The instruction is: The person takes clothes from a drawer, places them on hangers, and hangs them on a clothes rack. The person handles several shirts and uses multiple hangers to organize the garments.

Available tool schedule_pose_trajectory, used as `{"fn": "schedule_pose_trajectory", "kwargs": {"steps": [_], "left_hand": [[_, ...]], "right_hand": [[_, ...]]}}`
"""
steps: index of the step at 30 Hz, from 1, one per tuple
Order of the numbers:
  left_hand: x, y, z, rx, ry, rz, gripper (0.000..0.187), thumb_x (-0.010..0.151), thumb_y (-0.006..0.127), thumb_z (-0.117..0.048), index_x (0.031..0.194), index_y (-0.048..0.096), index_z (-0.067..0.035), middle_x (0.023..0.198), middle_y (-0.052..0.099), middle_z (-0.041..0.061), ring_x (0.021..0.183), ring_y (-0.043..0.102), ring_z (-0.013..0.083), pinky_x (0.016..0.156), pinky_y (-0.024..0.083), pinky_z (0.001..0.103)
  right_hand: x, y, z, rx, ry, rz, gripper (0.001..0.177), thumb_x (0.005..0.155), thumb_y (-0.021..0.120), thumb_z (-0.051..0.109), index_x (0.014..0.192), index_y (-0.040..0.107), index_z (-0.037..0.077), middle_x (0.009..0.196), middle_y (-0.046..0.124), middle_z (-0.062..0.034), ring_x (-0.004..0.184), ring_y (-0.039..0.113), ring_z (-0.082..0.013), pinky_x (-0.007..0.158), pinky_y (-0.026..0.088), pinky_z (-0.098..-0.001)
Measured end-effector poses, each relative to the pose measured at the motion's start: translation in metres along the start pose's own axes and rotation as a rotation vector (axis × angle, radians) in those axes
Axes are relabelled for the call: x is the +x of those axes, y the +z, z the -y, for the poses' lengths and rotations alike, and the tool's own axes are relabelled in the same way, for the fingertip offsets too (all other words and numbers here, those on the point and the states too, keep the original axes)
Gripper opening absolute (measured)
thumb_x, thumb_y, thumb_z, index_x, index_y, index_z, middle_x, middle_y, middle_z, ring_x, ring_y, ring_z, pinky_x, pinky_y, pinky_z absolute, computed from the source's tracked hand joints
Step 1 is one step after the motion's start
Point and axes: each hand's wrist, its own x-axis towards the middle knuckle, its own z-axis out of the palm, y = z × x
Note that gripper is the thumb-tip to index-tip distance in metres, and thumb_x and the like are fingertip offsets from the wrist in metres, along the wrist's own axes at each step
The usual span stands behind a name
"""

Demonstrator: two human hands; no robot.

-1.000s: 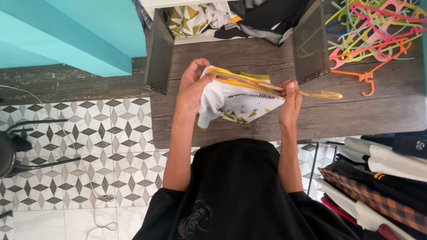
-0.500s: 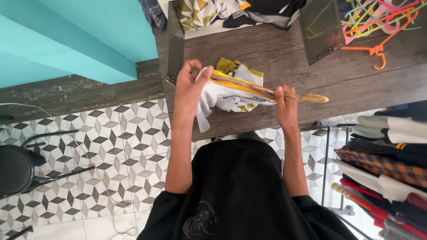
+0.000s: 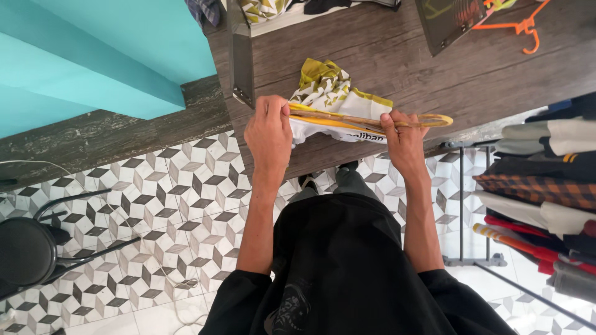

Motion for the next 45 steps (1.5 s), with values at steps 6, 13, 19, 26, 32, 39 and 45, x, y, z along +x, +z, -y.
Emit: {"fn": "schedule_pose_trajectory", "kwargs": {"steps": [6, 13, 19, 26, 32, 39, 45], "left_hand": [[-0.018, -0.008, -0.012, -0.121, -0.12, -0.009, 0.012, 0.095, 0.064, -0.002, 0.096, 0.056, -0.01, 0.096, 0.063, 0.006, 0.079, 0.068, 0.0302, 0.064, 0.052, 0.043], [-0.038, 0.02, -0.059, -0.133, -0.104, 0.239, 0.011, 0.105, 0.061, -0.02, 0.104, 0.056, -0.011, 0.088, 0.069, 0.006, 0.079, 0.068, 0.0346, 0.066, 0.05, 0.046], [-0.056, 0.041, -0.093, -0.07, 0.117, -0.027, 0.051, 0.099, 0.071, -0.037, 0.136, 0.051, -0.009, 0.135, 0.046, 0.018, 0.128, 0.044, 0.0372, 0.106, 0.036, 0.056], [-0.104, 0.097, -0.138, 0.031, 0.371, -0.085, 0.066, 0.088, 0.09, -0.022, 0.14, 0.049, -0.019, 0.146, 0.033, 0.018, 0.141, 0.033, 0.0405, 0.118, 0.033, 0.055], [-0.136, 0.152, -0.179, -0.467, 0.148, 0.059, 0.083, 0.081, 0.091, -0.023, 0.141, 0.037, -0.005, 0.143, 0.026, 0.025, 0.135, 0.035, 0.0456, 0.111, 0.039, 0.056], [-0.15, 0.182, -0.177, -0.579, 0.032, 0.16, 0.021, 0.098, 0.058, 0.001, 0.119, 0.057, -0.004, 0.139, 0.046, 0.019, 0.131, 0.054, 0.0297, 0.1, 0.057, 0.038], [-0.105, 0.134, -0.147, -0.523, 0.067, -0.15, 0.012, 0.114, 0.045, -0.009, 0.112, 0.055, -0.002, 0.093, 0.063, 0.01, 0.073, 0.056, 0.018, 0.065, 0.046, 0.031]], "right_hand": [[-0.007, -0.003, 0.005, 0.003, 0.031, 0.035, 0.039, 0.114, 0.052, 0.034, 0.089, 0.061, 0.005, 0.084, 0.057, -0.0095, 0.092, 0.049, -0.0284, 0.104, 0.026, -0.0497], [-0.024, -0.012, 0.007, -0.173, -0.347, 0.092, 0.024, 0.108, 0.058, 0.026, 0.097, 0.066, 0.005, 0.086, 0.058, -0.0131, 0.09, 0.05, -0.033, 0.084, 0.032, -0.051], [-0.025, -0.075, -0.028, 0.21, -0.035, 0.107, 0.04, 0.112, 0.055, 0.03, 0.087, 0.048, 0.0, 0.079, 0.046, -0.0095, 0.075, 0.045, -0.0204, 0.07, 0.039, -0.0373], [-0.059, -0.163, -0.073, 0.314, 0.188, 0.077, 0.049, 0.115, 0.045, 0.042, 0.083, 0.048, 0.005, 0.073, 0.04, 0.003, 0.073, 0.036, -0.008, 0.063, 0.034, -0.029], [-0.091, -0.228, -0.101, 0.653, 0.244, 0.006, 0.045, 0.116, 0.044, 0.042, 0.085, 0.049, 0.01, 0.075, 0.044, 0.0041, 0.071, 0.037, -0.0074, 0.065, 0.033, -0.0246], [-0.128, -0.297, -0.114, 0.59, 0.35, -0.052, 0.048, 0.115, 0.048, 0.043, 0.081, 0.047, 0.009, 0.074, 0.043, 0.0031, 0.069, 0.038, -0.0074, 0.063, 0.034, -0.0238], [-0.127, -0.335, -0.137, 0.014, 0.22, 0.092, 0.043, 0.112, 0.054, 0.039, 0.092, 0.061, 0.001, 0.075, 0.046, -0.0021, 0.071, 0.042, -0.0126, 0.063, 0.037, -0.0315]]}}
